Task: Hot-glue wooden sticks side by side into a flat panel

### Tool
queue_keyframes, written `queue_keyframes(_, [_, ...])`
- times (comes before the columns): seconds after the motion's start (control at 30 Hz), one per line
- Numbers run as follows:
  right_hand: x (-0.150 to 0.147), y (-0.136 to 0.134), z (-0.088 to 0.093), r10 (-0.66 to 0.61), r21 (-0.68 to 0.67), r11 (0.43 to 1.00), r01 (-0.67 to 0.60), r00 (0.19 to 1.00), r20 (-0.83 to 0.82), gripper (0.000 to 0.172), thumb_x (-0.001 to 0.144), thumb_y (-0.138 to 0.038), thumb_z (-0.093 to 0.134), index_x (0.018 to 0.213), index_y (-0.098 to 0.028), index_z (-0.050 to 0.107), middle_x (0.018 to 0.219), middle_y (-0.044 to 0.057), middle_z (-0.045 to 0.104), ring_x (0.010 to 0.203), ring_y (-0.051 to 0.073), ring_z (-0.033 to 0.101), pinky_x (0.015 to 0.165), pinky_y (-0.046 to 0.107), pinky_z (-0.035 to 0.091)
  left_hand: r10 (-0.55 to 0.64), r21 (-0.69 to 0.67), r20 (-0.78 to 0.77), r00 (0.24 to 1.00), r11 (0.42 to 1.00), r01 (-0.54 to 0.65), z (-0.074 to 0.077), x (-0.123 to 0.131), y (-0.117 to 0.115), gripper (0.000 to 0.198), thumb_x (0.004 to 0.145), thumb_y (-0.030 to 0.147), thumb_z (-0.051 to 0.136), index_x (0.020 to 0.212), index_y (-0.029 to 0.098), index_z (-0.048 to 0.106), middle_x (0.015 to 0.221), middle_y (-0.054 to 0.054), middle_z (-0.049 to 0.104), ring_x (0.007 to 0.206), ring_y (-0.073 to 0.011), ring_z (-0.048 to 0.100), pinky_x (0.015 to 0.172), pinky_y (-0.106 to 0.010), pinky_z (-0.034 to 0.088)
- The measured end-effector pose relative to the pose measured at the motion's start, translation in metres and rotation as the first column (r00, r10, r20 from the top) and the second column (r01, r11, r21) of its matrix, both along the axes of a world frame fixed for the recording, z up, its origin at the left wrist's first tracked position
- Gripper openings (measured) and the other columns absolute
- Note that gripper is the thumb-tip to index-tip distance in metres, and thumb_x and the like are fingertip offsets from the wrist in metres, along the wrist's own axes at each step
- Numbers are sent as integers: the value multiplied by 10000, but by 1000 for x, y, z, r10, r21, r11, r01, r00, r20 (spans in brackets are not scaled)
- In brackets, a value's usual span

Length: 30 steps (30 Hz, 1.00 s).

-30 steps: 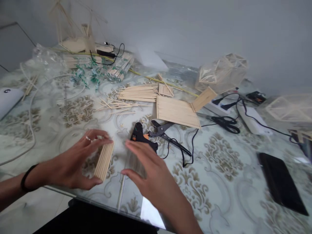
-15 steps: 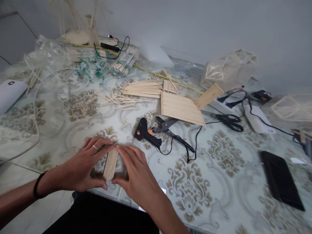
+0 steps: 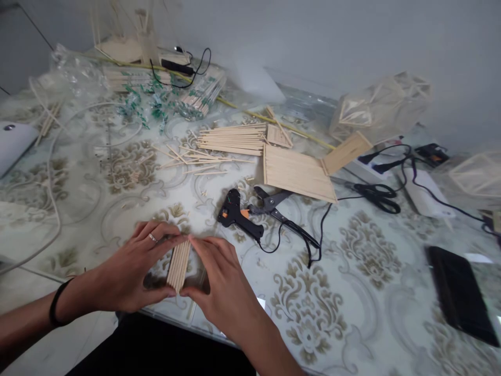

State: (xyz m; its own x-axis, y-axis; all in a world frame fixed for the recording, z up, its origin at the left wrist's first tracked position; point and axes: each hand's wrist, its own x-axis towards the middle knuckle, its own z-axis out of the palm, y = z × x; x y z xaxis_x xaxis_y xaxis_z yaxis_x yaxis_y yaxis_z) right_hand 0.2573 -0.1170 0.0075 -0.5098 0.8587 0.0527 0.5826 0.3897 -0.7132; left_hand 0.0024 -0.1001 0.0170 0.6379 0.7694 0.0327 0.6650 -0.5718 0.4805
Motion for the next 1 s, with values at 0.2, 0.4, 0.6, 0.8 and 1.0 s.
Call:
queue_keyframes(0.2, [-2, 1, 4, -3, 5, 1000, 4, 1000, -5, 1019, 788, -165, 992, 1635, -243, 432, 1432, 165, 685, 1383, 353, 612, 1179, 588, 578, 16, -20, 15, 1000, 1000, -16, 1, 2, 2, 775, 828, 409, 862, 1506, 196, 555, 1401, -144, 648, 1295, -380, 579, 1143, -586, 417])
queue_keyframes(0.4, [-7, 0, 4, -23, 0, 1000, 23, 999, -26, 920, 806, -136, 961, 1584, -229, 478, 1382, 162, 694, 1347, 350, 624, 1157, 593, 583, -2, 2, 37, 999, 1000, 2, 0, 3, 3, 754, 832, 411, 854, 1490, 175, 572, 1377, -133, 656, 1263, -363, 598, 1130, -569, 437])
queue_keyframes(0.6, [-6, -1, 2, -53, -27, 998, 51, 997, -56, 895, 812, -120, 942, 1577, -255, 499, 1395, 160, 683, 1359, 358, 627, 1166, 613, 573, -6, 7, 23, 1000, 1000, 6, 1, 3, 4, 734, 820, 422, 851, 1456, 161, 594, 1353, -147, 662, 1220, -369, 605, 1100, -588, 466])
queue_keyframes(0.8, [-5, -1, 1, -63, -50, 997, 59, 995, -72, 869, 823, -130, 940, 1579, -258, 532, 1415, 149, 690, 1381, 345, 635, 1198, 588, 560, -15, 20, 21, 1000, 1000, 15, 2, 3, 6, 719, 831, 445, 854, 1436, 150, 603, 1348, -154, 654, 1225, -371, 609, 1100, -583, 460])
queue_keyframes(1.0, [2, -3, -2, -35, -115, 993, 30, 999, -38, 910, 826, -202, 967, 1618, -244, 520, 1475, 162, 662, 1463, 344, 596, 1249, 572, 526, -27, 49, 15, 1000, 998, 26, 1, 2, 6, 742, 830, 409, 830, 1469, 135, 572, 1345, -166, 645, 1227, -379, 605, 1094, -579, 460])
